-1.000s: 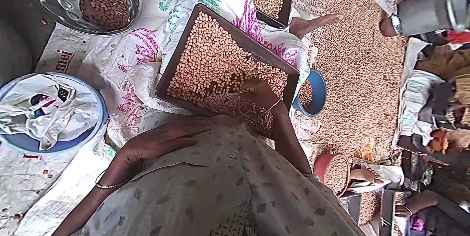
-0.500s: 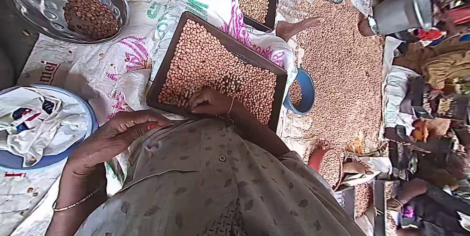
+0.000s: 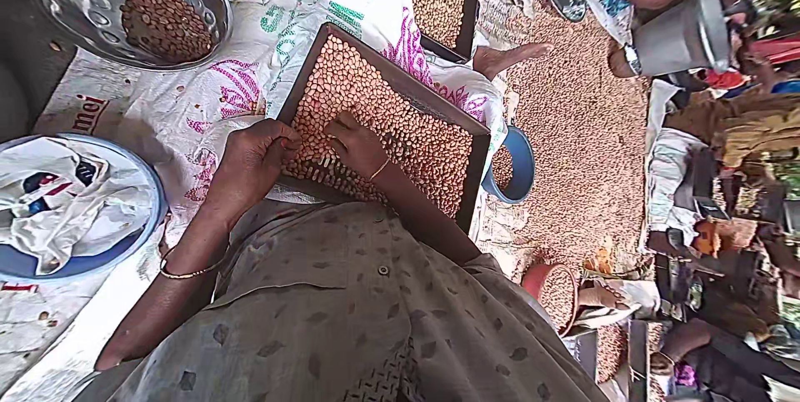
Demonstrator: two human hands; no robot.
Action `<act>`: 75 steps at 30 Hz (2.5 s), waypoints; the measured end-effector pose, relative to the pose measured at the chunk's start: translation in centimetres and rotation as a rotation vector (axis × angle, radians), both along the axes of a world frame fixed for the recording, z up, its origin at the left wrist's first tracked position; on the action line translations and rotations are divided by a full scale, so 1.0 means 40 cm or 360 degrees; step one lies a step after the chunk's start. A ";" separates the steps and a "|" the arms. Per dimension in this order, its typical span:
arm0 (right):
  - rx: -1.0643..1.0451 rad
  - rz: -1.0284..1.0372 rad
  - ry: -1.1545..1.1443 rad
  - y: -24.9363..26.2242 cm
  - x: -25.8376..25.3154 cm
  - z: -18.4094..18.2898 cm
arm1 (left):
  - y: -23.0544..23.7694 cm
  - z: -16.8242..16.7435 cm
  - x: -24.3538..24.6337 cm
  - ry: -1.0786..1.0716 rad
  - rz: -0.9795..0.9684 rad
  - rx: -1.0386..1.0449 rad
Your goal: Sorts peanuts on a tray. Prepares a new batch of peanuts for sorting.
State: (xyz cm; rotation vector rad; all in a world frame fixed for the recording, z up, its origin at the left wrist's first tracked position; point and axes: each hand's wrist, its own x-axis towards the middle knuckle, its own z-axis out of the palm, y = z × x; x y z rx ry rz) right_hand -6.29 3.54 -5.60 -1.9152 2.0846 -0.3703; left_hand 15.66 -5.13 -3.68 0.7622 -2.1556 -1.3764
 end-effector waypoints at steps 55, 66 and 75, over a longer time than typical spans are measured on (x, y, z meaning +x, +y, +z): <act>-0.0331 -0.0165 -0.0302 0.007 -0.094 0.025 | -0.067 -0.050 -0.107 0.0836 -0.0240 0.1111; -0.0600 -0.0210 0.0131 0.000 -0.053 -0.071 | -0.070 -0.040 -0.106 0.0936 -0.0067 0.1224; -0.1605 -0.1258 -0.1396 0.088 -0.252 0.115 | -0.073 -0.044 -0.109 0.0905 -0.0225 0.1162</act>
